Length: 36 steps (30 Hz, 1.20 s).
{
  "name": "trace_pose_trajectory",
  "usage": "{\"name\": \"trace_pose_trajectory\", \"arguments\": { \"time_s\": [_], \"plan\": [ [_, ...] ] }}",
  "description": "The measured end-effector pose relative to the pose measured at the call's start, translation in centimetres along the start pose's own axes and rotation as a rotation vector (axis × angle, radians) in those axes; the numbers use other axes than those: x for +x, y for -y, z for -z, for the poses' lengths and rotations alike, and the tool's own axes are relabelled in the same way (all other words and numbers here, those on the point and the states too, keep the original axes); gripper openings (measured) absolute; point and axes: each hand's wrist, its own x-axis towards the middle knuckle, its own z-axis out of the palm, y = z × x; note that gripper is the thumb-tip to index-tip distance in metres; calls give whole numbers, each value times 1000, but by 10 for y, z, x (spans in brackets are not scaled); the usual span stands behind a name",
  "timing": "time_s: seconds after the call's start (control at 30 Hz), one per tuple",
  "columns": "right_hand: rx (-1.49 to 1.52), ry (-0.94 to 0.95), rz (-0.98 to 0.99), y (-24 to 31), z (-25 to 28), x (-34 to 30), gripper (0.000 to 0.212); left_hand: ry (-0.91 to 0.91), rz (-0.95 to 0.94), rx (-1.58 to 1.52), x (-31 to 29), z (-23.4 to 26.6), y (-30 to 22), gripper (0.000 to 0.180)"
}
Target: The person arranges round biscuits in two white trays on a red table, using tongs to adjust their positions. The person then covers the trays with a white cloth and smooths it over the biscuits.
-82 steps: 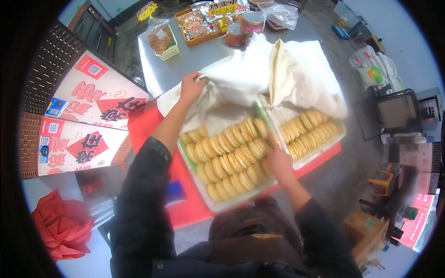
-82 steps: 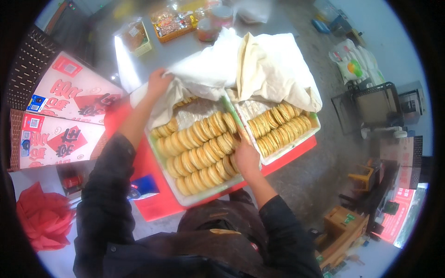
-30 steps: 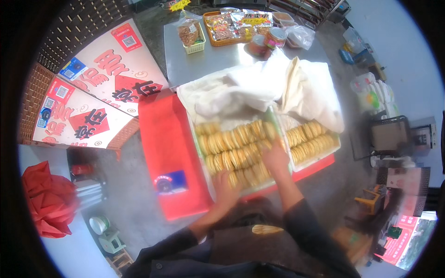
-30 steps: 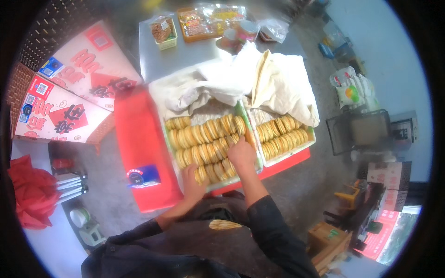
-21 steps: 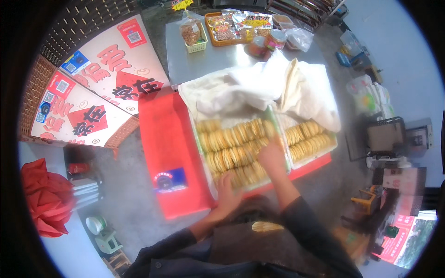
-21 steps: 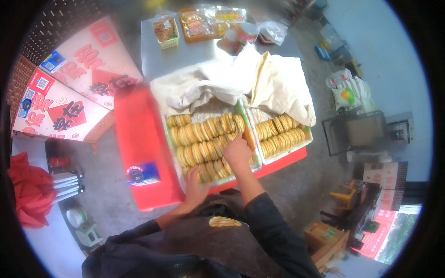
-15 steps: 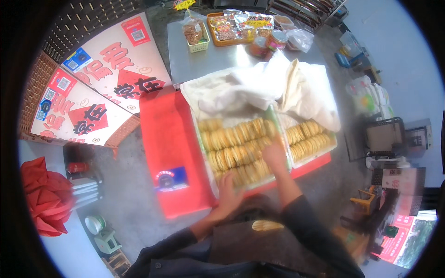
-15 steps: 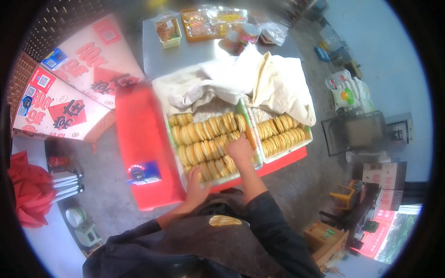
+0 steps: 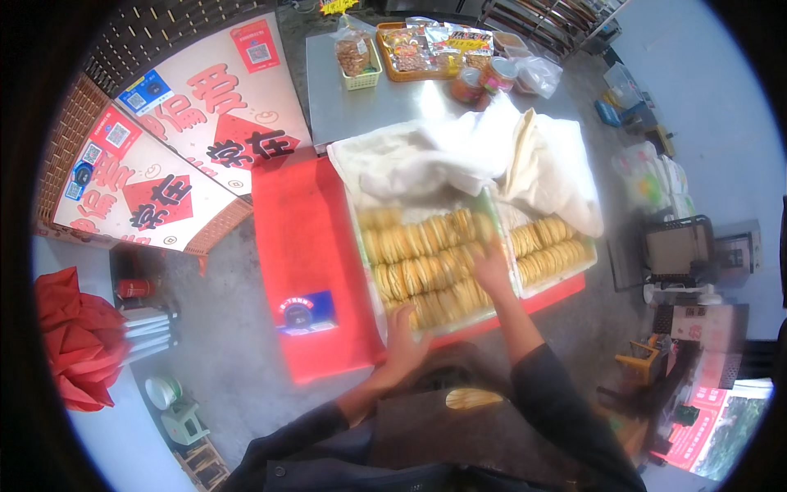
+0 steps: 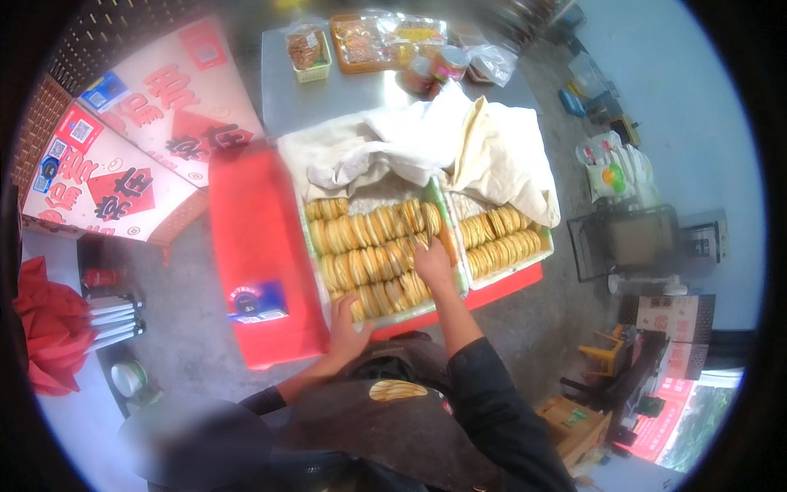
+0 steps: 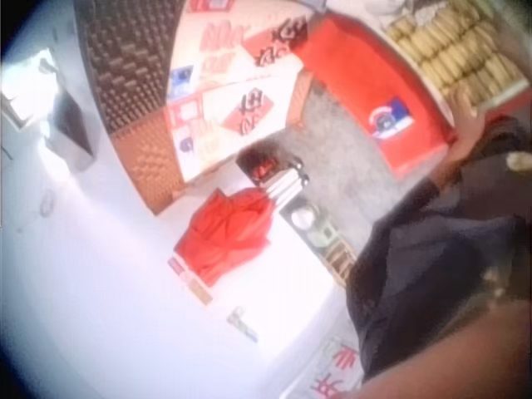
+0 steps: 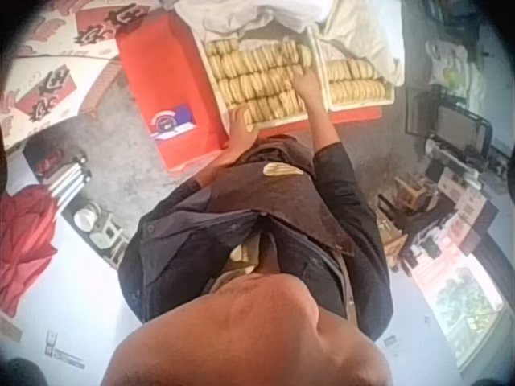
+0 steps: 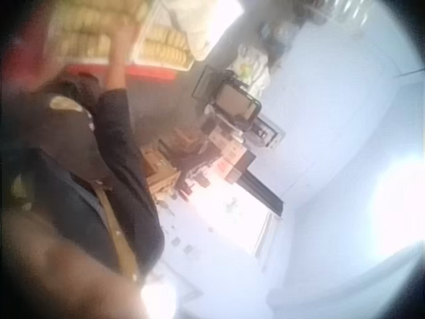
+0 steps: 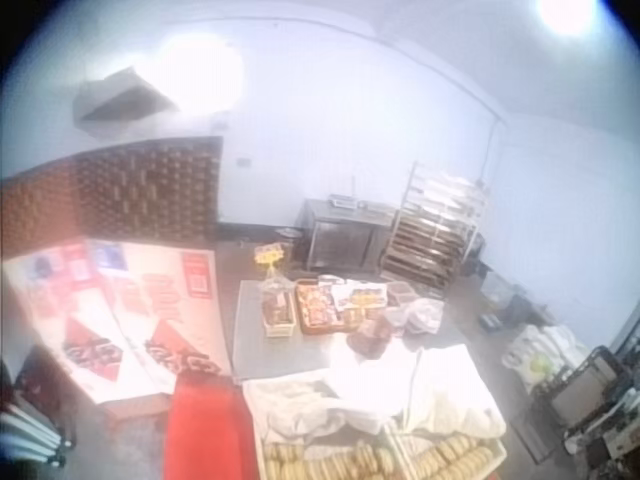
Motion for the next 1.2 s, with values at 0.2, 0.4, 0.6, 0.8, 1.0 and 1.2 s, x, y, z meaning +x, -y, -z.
{"name": "trace_pose_trajectory", "arguments": {
  "time_s": [0.2,0.4,0.6,0.8,1.0,1.2],
  "plan": [
    [-6,12,-81,22,4,-20,63,27,19,-4,2,3,1,69],
    [-32,-95,-59,3,-8,-18,65,36,23,26,6,6,0,70],
    [-38,1,-88,-6,-4,-15,64,41,2,53,8,14,2,71],
    [0,-40,-81,-1,-13,-19,64,34,2,72,7,16,2,70],
    [14,-45,-125,-2,-18,-14,65,38,5,101,5,15,6,70],
    [14,-45,-44,-1,1,-32,63,44,15,123,4,14,2,70]
  ]
}}
